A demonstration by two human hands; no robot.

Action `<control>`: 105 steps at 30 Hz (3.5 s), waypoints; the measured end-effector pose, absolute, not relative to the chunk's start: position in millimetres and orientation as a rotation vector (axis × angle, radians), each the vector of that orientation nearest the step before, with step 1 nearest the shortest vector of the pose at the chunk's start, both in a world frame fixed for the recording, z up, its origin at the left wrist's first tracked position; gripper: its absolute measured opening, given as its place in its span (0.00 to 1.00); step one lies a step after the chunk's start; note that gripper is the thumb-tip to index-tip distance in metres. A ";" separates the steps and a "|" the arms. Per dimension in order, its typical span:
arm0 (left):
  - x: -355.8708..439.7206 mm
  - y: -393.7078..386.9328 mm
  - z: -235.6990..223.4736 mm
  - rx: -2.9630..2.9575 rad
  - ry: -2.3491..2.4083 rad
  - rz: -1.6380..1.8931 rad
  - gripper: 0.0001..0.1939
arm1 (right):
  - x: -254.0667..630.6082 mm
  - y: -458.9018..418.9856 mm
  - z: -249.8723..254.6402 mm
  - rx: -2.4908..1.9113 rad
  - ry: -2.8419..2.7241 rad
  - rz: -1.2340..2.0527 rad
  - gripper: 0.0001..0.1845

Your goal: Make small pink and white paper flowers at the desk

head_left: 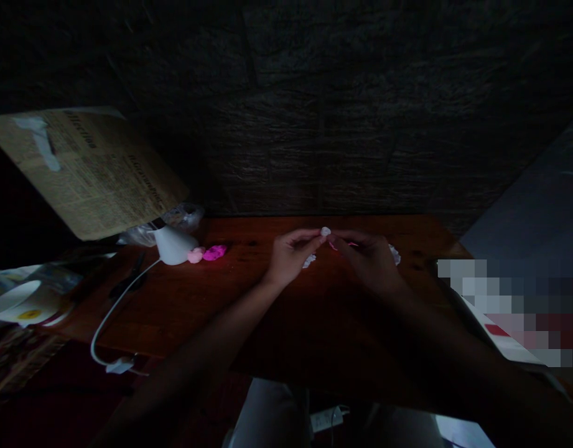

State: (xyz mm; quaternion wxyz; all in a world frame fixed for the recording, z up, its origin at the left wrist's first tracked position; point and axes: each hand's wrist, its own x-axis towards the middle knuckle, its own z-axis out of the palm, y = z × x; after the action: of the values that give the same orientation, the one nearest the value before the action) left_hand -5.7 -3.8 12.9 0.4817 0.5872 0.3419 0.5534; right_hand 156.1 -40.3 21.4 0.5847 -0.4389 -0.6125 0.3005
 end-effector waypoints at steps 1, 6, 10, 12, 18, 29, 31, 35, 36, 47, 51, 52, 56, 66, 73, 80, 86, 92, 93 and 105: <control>-5.3 -4.6 13.5 1.431 0.832 1.354 0.16 | 155.9 -40.1 21.1 -1.026 -1.411 0.695 0.09; -5.0 -6.2 14.8 1.436 0.875 1.390 0.15 | 153.2 -41.7 21.1 -1.078 -1.365 0.684 0.09; -5.7 -6.5 14.2 1.459 0.915 1.416 0.13 | 150.9 -43.8 19.9 -1.096 -1.408 0.652 0.11; -5.9 -7.1 14.3 1.472 0.914 1.438 0.11 | 150.4 -44.8 18.6 -1.098 -1.428 0.623 0.11; -4.6 -7.8 15.3 1.417 0.914 1.424 0.13 | 151.1 -46.9 18.6 -1.094 -1.449 0.585 0.12; -3.4 -6.8 15.7 1.193 0.786 1.283 0.18 | 155.0 -40.9 26.9 -1.003 -1.282 0.969 0.18; -3.5 -7.8 16.1 1.205 0.794 1.275 0.18 | 155.5 -40.4 26.7 -1.013 -1.270 0.988 0.19; -3.8 -8.8 16.7 1.233 0.805 1.259 0.17 | 155.5 -40.0 25.1 -1.025 -1.279 0.986 0.20; -3.8 -8.9 16.8 1.235 0.804 1.257 0.18 | 155.3 -40.1 24.8 -1.024 -1.281 0.978 0.20; -2.7 -11.1 19.7 1.230 0.785 1.274 0.19 | 155.4 -40.9 25.8 -1.008 -1.308 0.931 0.20; -2.0 -11.8 19.0 1.241 0.767 1.296 0.18 | 154.2 -42.3 25.8 -1.015 -1.314 0.891 0.20; -2.1 -11.7 18.7 1.242 0.756 1.294 0.18 | 153.4 -42.9 25.7 -1.011 -1.314 0.876 0.20; -2.7 -11.3 17.9 1.242 0.757 1.279 0.18 | 149.9 -45.8 25.8 -0.981 -1.322 0.808 0.18; -5.8 -9.7 22.1 1.289 0.645 1.257 0.19 | 151.4 -50.9 33.5 -0.952 -1.403 0.708 0.13; -10.3 -7.9 23.8 1.351 0.624 1.200 0.21 | 155.8 -51.1 35.5 -0.952 -1.447 0.693 0.13; -13.4 -3.0 20.2 1.329 0.626 1.197 0.18 | 155.9 -50.3 34.2 -0.941 -1.474 0.715 0.13; -13.7 -3.4 22.0 1.316 0.609 1.197 0.19 | 154.0 -50.4 35.3 -0.907 -1.476 0.775 0.14; -12.4 -3.8 21.9 1.292 0.590 1.186 0.17 | 154.3 -51.0 34.8 -0.906 -1.511 0.769 0.14; -12.3 -3.8 21.8 1.282 0.580 1.184 0.17 | 154.7 -50.8 34.3 -0.901 -1.523 0.751 0.13; -11.7 -5.6 21.8 1.246 0.612 1.139 0.19 | 157.6 -54.3 32.5 -0.939 -1.658 0.513 0.10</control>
State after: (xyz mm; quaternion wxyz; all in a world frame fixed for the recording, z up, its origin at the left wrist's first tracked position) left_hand -11.7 -5.6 21.8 0.6234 0.5427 0.2664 0.4958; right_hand 157.6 -54.3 32.5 0.5512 -0.3971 -0.7010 0.2170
